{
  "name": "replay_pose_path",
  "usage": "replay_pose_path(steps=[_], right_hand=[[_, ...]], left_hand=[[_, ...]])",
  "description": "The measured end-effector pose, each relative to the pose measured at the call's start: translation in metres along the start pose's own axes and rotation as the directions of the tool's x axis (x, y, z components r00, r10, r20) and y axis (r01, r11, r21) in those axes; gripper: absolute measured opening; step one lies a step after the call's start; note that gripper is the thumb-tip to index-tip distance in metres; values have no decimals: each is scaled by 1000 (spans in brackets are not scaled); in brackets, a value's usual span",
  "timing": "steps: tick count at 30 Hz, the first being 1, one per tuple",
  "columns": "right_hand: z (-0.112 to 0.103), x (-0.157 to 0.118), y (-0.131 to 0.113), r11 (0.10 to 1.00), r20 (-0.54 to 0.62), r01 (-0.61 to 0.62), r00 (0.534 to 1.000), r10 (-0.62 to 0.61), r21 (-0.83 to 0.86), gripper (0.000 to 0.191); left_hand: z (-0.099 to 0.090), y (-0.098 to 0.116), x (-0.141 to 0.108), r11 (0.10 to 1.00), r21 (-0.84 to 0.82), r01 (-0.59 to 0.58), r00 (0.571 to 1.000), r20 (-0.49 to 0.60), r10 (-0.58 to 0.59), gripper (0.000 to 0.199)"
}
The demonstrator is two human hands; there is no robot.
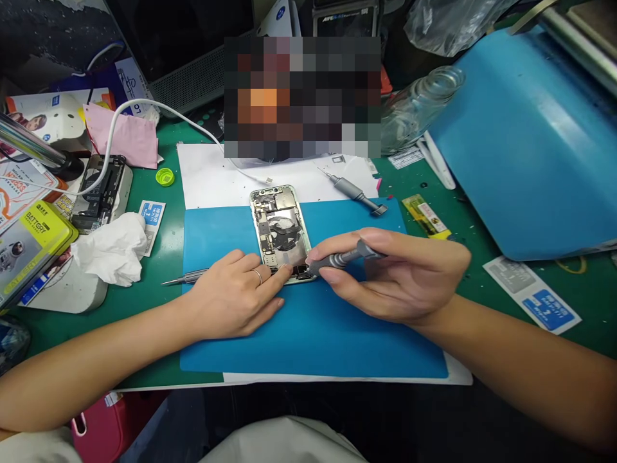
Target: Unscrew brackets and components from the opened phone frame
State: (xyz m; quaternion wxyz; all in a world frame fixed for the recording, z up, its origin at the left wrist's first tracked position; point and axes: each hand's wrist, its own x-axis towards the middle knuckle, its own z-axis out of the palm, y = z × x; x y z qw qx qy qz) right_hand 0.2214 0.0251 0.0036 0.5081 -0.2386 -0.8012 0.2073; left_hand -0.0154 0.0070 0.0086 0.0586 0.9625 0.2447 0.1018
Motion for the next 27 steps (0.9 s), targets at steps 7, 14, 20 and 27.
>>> replay_pose_path(steps=[7, 14, 20, 27], right_hand=[[2, -3, 3, 1000, 2, 12, 1000, -12, 20, 79], [4, -5, 5, 999, 59, 49, 997, -48, -20, 80], [4, -6, 6, 999, 74, 42, 996, -40, -21, 79], [4, -5, 6, 999, 47, 34, 998, -35, 26, 78]], left_hand=[[-1, 0, 0, 1000, 2, 0, 1000, 6, 0, 40], [-1, 0, -2, 1000, -5, 7, 1000, 11, -7, 41], [-1, -1, -2, 1000, -9, 8, 1000, 10, -8, 41], [-1, 0, -1, 1000, -5, 5, 1000, 9, -5, 40]])
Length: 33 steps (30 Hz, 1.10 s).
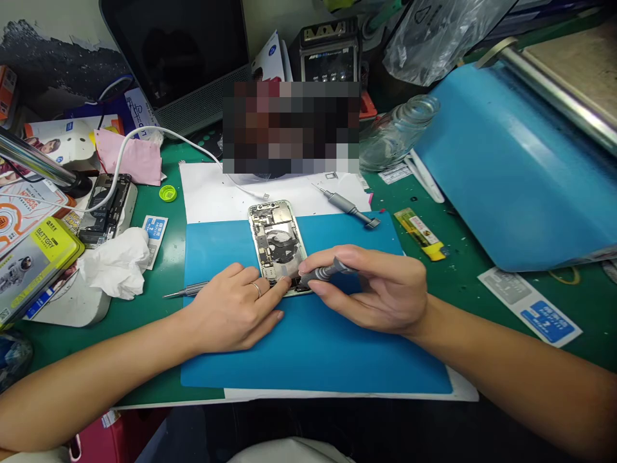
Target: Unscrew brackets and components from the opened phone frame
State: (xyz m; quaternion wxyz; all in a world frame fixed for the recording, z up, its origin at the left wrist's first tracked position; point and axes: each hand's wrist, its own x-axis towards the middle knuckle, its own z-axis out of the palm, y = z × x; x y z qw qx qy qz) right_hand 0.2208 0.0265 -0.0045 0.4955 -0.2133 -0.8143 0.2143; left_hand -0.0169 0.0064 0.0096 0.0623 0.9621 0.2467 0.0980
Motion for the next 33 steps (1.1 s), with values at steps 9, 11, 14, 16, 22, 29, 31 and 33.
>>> replay_pose_path(steps=[9, 11, 14, 16, 22, 29, 31, 33], right_hand=[[-2, 2, -1, 1000, 0, -24, 1000, 24, 5, 79], [-2, 2, -1, 1000, 5, -28, 1000, 29, -2, 78], [-2, 1, 0, 1000, 9, -22, 1000, 22, -7, 78], [-3, 1, 0, 1000, 4, -9, 1000, 9, -7, 79], [-3, 2, 0, 1000, -26, -11, 1000, 10, -28, 77], [-6, 6, -3, 999, -84, -14, 996, 10, -48, 76], [-5, 6, -3, 999, -77, -19, 997, 16, -44, 75], [-4, 5, -3, 999, -61, -29, 998, 27, -31, 72]], left_hand=[[0, 0, 0, 1000, -1, -2, 1000, -2, 2, 40], [-1, 0, 0, 1000, -2, -5, 1000, -4, 5, 40], [-1, 0, 0, 1000, -3, -8, 1000, -12, 8, 39], [-1, 0, 0, 1000, -5, -8, 1000, -16, 8, 39], [-1, -1, 0, 1000, 3, -9, 1000, -17, 9, 39], [0, -1, 0, 1000, 5, -16, 1000, -8, 16, 40], [0, -1, 0, 1000, 6, -14, 1000, -8, 14, 40], [1, -1, 0, 1000, 12, -18, 1000, -16, 18, 40]])
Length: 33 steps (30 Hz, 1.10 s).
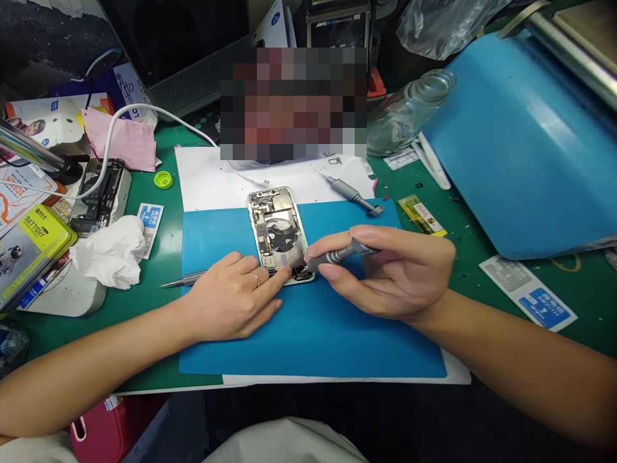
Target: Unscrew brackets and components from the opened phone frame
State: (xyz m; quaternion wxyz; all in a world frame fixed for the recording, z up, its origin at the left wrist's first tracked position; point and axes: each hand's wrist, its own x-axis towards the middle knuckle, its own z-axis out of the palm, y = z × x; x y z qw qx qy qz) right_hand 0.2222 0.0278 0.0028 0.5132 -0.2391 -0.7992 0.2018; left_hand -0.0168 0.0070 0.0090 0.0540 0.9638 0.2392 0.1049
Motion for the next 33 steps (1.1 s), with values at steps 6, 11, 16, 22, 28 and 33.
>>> replay_pose_path(steps=[6, 11, 16, 22, 28, 33], right_hand=[[1, -6, 1, 1000, 75, -2, 997, 0, 20, 75], [0, -7, 3, 1000, 101, 2, 995, -4, 21, 77], [-1, -7, 4, 1000, 110, 3, 994, -6, 28, 78], [-2, -8, 4, 999, 136, 4, 991, -10, 46, 79], [-2, -7, 4, 999, 149, 14, 989, -21, 45, 79], [-2, -7, 4, 999, 138, 43, 989, -45, 20, 81]], left_hand=[[0, 0, 1, 1000, -7, 6, 1000, 8, -6, 40], [0, 0, 0, 1000, 7, 4, 1000, 18, -5, 40], [0, 0, 0, 1000, 13, 1, 1000, 23, -2, 41], [0, 0, 1, 1000, 14, 1, 1000, 8, -2, 42], [0, 1, 1, 1000, 15, -2, 1000, 10, 2, 42], [0, 0, 1, 1000, 7, 0, 1000, 8, 0, 42]])
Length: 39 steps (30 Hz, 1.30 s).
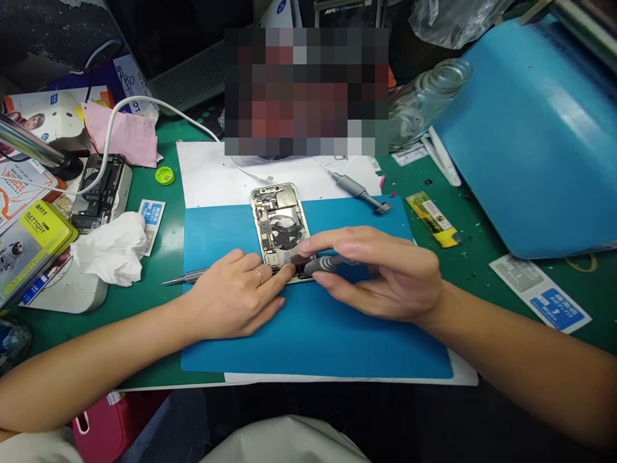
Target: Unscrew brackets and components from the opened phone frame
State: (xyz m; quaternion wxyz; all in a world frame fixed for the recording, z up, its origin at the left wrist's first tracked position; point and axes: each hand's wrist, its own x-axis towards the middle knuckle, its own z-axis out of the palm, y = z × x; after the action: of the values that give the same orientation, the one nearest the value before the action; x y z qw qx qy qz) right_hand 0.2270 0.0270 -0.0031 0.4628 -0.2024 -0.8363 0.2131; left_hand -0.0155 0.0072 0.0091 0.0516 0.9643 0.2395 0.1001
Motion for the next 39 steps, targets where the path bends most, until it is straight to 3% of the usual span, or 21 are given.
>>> replay_pose_path(steps=[8, 14, 23, 30, 35, 39], right_hand=[[0, 0, -2, 1000, 0, 13, 1000, -13, -22, 82], [1, 2, -6, 997, -77, -74, 994, 77, 34, 82], [0, 5, -4, 997, -145, -74, 987, 76, 20, 81], [-2, 4, -3, 996, -128, -86, 988, 84, -16, 80], [-2, 8, -1, 999, -146, -28, 989, 23, -37, 78], [-6, 11, -4, 995, -249, 23, 967, -47, -99, 68]], left_hand=[[0, 0, -1, 1000, -2, 0, 1000, -8, 0, 42], [1, 0, 0, 1000, -12, -3, 1000, -13, 3, 40], [1, -1, -1, 1000, -5, -6, 1000, -15, 6, 41], [1, -1, -1, 1000, -10, -8, 1000, -15, 8, 40], [2, -1, -1, 1000, -13, -8, 1000, -17, 8, 40], [2, -1, -1, 1000, -13, -15, 1000, -26, 14, 40]])
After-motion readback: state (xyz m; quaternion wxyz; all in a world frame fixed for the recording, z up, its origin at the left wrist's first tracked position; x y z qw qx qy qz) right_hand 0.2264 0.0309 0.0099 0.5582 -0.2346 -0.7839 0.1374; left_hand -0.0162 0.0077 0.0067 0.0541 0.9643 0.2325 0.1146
